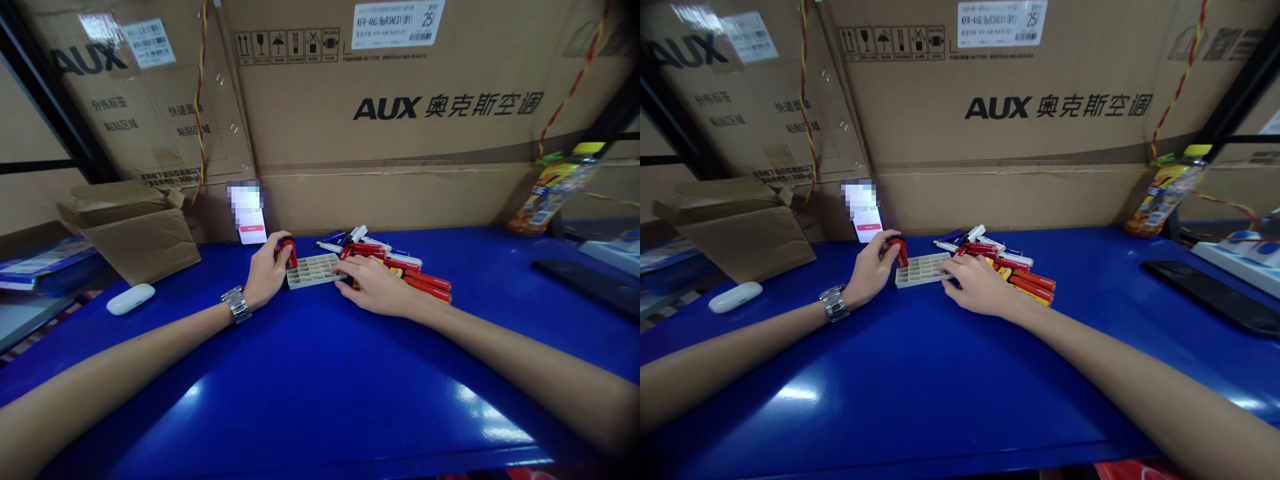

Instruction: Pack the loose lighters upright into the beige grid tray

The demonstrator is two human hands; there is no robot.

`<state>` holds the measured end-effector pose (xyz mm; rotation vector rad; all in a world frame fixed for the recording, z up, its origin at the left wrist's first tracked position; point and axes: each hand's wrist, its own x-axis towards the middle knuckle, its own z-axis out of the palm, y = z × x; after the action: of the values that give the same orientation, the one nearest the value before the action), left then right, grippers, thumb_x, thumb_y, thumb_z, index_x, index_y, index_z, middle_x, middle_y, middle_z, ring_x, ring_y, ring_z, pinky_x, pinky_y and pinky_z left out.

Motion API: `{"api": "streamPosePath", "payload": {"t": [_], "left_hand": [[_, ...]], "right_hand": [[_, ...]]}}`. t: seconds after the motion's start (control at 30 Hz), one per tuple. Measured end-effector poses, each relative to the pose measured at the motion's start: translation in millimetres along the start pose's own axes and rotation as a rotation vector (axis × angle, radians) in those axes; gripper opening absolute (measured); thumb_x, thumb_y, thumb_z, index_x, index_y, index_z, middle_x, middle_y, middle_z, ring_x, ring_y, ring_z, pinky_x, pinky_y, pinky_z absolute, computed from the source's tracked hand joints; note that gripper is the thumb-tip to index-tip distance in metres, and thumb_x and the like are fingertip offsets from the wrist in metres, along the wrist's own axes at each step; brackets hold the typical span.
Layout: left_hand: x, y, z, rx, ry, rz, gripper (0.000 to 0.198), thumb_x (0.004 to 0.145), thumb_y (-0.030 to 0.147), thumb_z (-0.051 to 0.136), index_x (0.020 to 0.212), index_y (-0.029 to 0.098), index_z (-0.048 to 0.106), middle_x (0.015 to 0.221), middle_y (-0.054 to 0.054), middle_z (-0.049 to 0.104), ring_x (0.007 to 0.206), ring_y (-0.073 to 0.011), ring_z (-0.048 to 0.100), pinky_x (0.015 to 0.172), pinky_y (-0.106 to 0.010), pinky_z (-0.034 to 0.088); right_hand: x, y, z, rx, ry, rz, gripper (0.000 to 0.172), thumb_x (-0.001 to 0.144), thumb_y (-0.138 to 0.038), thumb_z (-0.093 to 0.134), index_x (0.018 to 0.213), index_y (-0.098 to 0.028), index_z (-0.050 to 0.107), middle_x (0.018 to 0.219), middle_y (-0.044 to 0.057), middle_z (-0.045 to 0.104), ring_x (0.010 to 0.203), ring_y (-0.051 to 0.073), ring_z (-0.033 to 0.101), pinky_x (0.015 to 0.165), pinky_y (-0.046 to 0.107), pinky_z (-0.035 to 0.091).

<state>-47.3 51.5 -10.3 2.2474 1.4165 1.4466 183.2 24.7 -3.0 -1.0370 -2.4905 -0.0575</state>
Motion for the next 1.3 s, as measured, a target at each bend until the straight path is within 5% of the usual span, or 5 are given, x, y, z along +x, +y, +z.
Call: {"api": "streamPosePath", "payload": {"t": [0.27,0.47,0.6,0.87,1.3], "left_hand": [[0,4,-1.1,0.061,-0.073,-0.033,0.032,0.085,0.019,0.05,0.117,0.023,0.052,0.067,0.002,0.052,0.061,-0.0144,0.051,0.06,-0.029,0.043],[-1,-2,2.4,0.101,0.02,-0.019,0.04,0.077,0.018,0.059,0.116,0.02,0.051,0.101,-0.009,0.055,0.091,-0.0217,0.055,0.08,-0.039,0.047],[-1,-7,4.5,-0.002,-0.071,-0.02,0.047,0.077,0.011,0.055,0.122,0.021,0.044,0.105,-0.009,0.059,0.095,-0.0225,0.058,0.08,-0.04,0.049],[1,-8,3.7,-0.045,-0.111,-0.034,0.048,0.076,0.008,0.054,0.121,0.022,0.044,0.108,-0.009,0.06,0.096,-0.0231,0.06,0.083,-0.042,0.049],[0,-9,3.4,-0.032,-0.141,-0.034,0.051,0.076,0.006,0.054,0.122,0.023,0.041,0.113,-0.008,0.058,0.1,-0.0234,0.058,0.086,-0.042,0.049]], "right_hand": [[0,1,1,-0.03,-0.019,0.0,0.021,0.085,-0.024,0.046,0.099,-0.017,0.06,0.094,0.009,0.064,0.082,0.02,0.058,0.072,0.034,0.042],[3,5,-4,0.002,0.118,0.103,0.016,0.084,-0.022,0.046,0.091,-0.018,0.06,0.089,0.007,0.065,0.084,0.02,0.058,0.075,0.034,0.043],[3,19,-14,-0.162,0.224,0.244,0.018,0.083,-0.022,0.044,0.084,-0.017,0.062,0.086,0.01,0.065,0.084,0.025,0.054,0.07,0.037,0.041],[-3,56,-22,-0.278,0.132,0.26,0.022,0.079,-0.018,0.044,0.08,-0.015,0.067,0.085,0.012,0.064,0.082,0.025,0.05,0.07,0.037,0.04],[-3,35,-9,-0.401,-0.047,0.396,0.036,0.08,-0.039,0.047,0.085,-0.01,0.068,0.103,0.021,0.052,0.099,0.036,0.042,0.076,0.046,0.038]]}}
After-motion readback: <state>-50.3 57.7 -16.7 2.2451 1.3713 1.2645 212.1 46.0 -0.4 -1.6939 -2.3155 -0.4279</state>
